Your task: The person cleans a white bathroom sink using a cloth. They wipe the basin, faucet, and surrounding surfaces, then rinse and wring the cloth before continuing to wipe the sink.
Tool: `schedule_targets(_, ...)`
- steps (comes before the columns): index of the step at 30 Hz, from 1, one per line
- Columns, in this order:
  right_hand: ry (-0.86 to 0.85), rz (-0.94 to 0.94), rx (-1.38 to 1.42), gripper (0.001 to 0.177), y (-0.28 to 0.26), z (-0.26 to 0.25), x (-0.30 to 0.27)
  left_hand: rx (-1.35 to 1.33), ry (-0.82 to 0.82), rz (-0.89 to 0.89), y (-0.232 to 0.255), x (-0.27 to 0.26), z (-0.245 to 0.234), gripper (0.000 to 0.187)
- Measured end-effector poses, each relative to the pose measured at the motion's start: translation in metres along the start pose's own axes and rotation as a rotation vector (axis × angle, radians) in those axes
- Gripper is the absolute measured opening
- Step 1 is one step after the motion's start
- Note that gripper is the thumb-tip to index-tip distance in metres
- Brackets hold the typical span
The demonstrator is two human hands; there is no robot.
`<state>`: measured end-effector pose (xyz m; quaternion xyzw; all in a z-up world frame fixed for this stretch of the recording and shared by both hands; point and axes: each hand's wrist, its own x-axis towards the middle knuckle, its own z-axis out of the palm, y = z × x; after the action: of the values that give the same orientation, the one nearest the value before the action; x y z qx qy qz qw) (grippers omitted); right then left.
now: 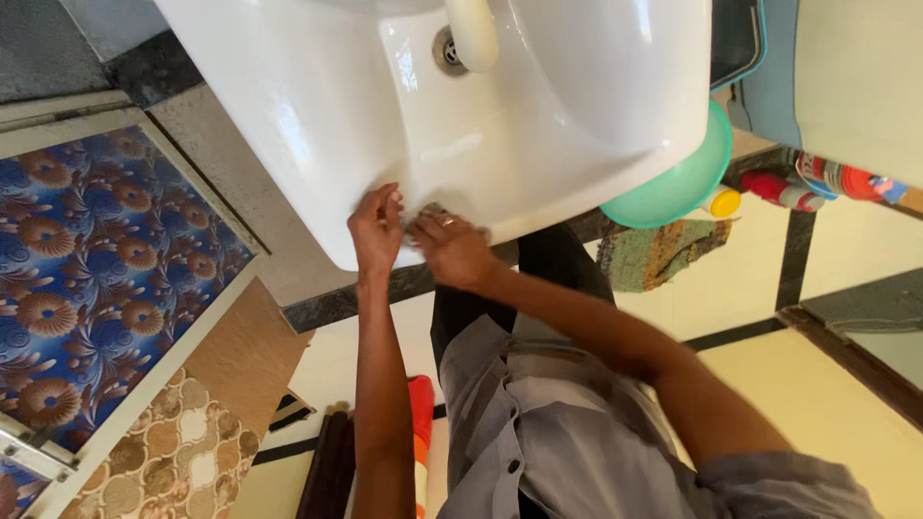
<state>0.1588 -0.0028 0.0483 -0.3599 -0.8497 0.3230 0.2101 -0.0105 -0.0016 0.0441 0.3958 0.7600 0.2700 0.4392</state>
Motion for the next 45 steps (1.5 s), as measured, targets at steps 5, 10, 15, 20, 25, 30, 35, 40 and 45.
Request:
schedule_targets(5,-0.430,0.195,-0.473,0.040,0.097,-0.084,-0.049,0.265,0.060,0.476,0.001,-0.020,0.021,0.014)
schedule_targets(10,-0.212,0.017,-0.312,0.022,0.165,-0.206,-0.057,0.411,0.049,0.533,0.003,-0.037,0.046,0.015)
schedule_targets(15,-0.389,0.076,-0.459,0.024,0.153,-0.168,-0.042,0.487,0.148,0.536,-0.002,-0.033,0.053,0.017)
schedule_targets(20,-0.407,0.216,-0.271,0.030,0.210,-0.103,-0.016,0.506,0.135,0.467,-0.001,-0.034,0.056,0.016)
schedule_targets(25,-0.271,0.250,-0.230,0.027,0.245,-0.051,0.010,0.483,0.174,0.454,0.003,-0.036,0.057,0.016)
schedule_targets(30,-0.169,0.194,-0.221,0.024,0.266,-0.009,0.076,0.468,0.183,0.436,0.000,-0.037,0.058,0.016)
schedule_targets(35,-0.168,0.105,-0.170,0.023,0.261,0.011,0.083,0.514,0.151,0.401,0.000,-0.036,0.059,0.015)
schedule_targets(40,-0.301,-0.026,-0.008,0.023,0.232,-0.008,0.039,0.514,0.218,0.421,0.010,-0.035,0.061,0.013)
schedule_targets(45,-0.603,0.001,0.416,0.027,0.201,-0.051,-0.003,0.456,0.223,0.429,-0.001,-0.042,0.065,0.013)
